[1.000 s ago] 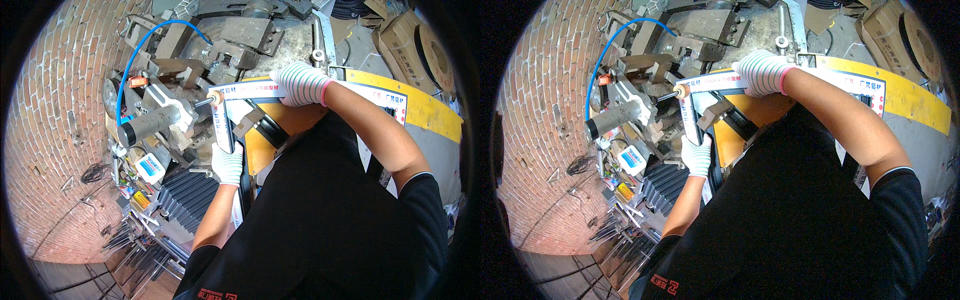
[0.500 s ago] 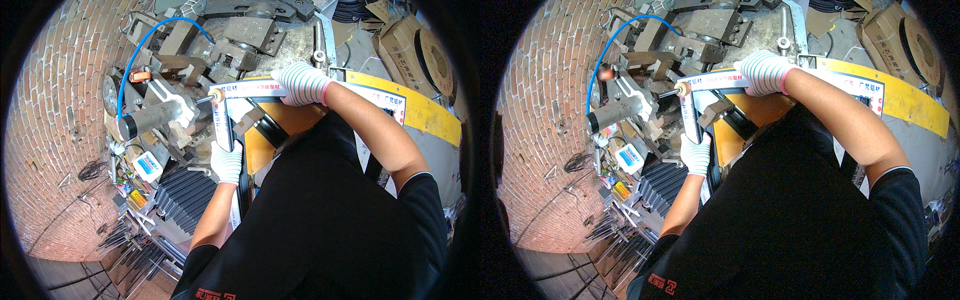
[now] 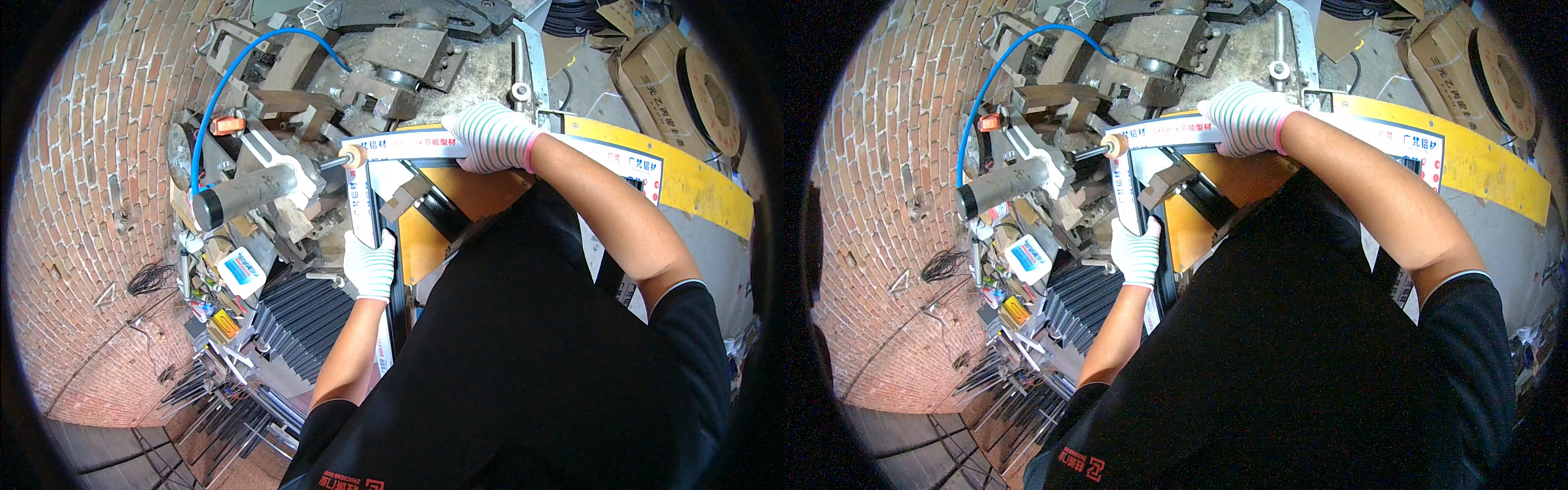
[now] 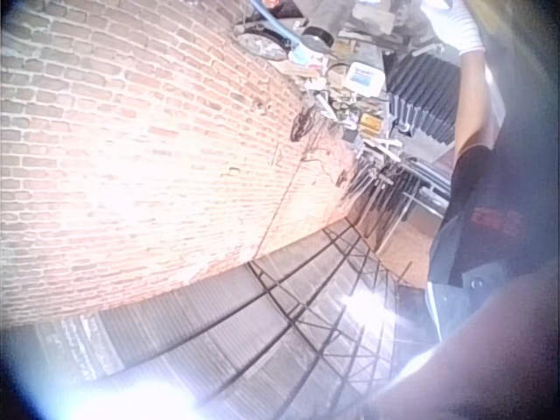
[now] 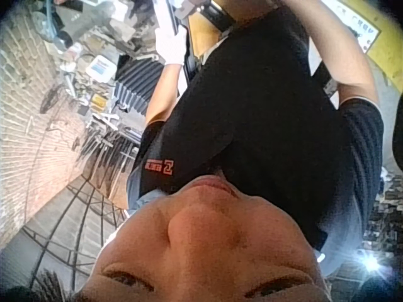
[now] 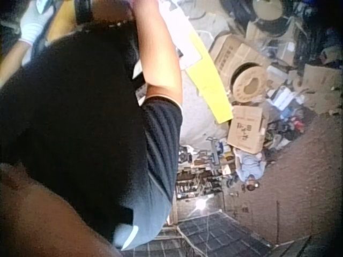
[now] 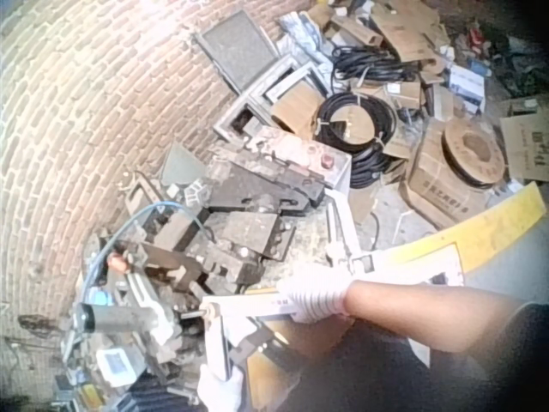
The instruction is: The person assembles a rectangular window frame by joining four aluminum profiles on a workbench. They then carry the frame to a corner-cutting machine, position each corner, and operate the machine to cut the corners. The person repeats this for all four corners and inspects the finished frame.
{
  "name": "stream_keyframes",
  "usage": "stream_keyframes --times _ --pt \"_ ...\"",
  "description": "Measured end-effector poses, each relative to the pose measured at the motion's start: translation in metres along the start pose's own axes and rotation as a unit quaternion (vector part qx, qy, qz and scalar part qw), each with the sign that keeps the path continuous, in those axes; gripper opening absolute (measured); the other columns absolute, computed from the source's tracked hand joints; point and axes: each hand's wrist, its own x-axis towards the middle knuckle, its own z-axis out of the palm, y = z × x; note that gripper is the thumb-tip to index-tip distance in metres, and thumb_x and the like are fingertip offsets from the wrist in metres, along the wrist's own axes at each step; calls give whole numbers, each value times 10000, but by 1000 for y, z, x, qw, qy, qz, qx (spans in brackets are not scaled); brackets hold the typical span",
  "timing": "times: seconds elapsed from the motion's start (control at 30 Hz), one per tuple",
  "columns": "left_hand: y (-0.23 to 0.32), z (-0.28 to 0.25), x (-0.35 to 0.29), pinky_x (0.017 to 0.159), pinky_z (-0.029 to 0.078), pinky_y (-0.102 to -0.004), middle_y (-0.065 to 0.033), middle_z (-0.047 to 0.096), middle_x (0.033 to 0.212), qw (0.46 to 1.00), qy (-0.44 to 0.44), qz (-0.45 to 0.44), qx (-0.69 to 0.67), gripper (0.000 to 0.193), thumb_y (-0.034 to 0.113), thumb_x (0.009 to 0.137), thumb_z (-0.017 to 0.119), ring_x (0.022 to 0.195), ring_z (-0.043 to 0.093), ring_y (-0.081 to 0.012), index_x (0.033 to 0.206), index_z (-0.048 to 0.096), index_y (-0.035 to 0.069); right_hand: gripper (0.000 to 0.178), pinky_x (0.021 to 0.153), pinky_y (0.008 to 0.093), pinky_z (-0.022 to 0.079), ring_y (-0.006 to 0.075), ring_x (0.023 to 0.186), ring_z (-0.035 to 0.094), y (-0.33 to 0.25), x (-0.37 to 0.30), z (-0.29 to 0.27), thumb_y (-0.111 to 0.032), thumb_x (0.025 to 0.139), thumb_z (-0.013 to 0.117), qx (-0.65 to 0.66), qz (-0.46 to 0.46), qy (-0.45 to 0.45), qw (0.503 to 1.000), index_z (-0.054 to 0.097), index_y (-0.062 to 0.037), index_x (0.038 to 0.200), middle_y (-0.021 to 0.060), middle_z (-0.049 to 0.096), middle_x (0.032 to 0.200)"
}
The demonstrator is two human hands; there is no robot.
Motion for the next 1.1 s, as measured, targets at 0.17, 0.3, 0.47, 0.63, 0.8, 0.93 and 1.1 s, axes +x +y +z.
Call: stream_keyframes --times 0.17,0.3,0.47,0.63,0.8,0.93,1.1 --pt "2 0 0 787 561 -453 -204 711 905 1000 3 -1 -5 463 427 838 790 862 714 -401 1020 590 51 472 761 450 588 405 855 733 -1 0 -1 -295 787 775 0 1 -5 1000 700 28 1122 234 744 913" --pt "3 -1 -1 798 553 -446 -201 705 906 1000 -2 -14 -13 474 414 829 812 861 706 -392 1030 584 51 462 759 443 591 396 858 737 -2 0 -3 -292 791 776 6 17 -23 1000 702 23 1119 229 747 919" --pt "5 -2 -2 801 553 -453 -205 707 913 1000 1 -18 -5 468 414 828 810 869 706 -398 1027 584 55 431 759 448 591 402 844 735 -1 0 1 -281 782 763 5 9 -5 1000 714 8 1097 230 746 902" --pt "6 -2 -4 786 559 -474 -210 714 909 999 26 5 -25 439 424 833 788 865 709 -414 992 595 62 389 739 469 573 411 801 717 3 -1 7 -309 791 732 -2 -13 20 1000 703 -30 1061 220 729 839" --pt "3 -3 -4 815 557 -486 -209 717 961 1000 5 -20 -22 435 417 834 790 907 709 -416 1033 615 72 342 757 460 577 403 828 721 3 -3 10 -328 799 661 -9 -21 35 999 717 -74 1021 209 747 887" --pt "-3 -1 -3 875 553 -443 -194 728 1049 998 8 -13 -68 525 423 821 825 975 712 -379 1159 622 75 364 775 484 563 414 834 709 3 -2 12 -357 792 693 -24 -30 45 998 684 -65 1011 213 729 872" --pt "-11 -1 1 934 542 -407 -176 728 1136 985 30 22 -170 607 401 850 844 1040 707 -294 1284 632 33 469 811 511 535 428 861 686 4 1 11 -398 775 759 -27 -25 8 999 639 -22 1028 238 695 873"
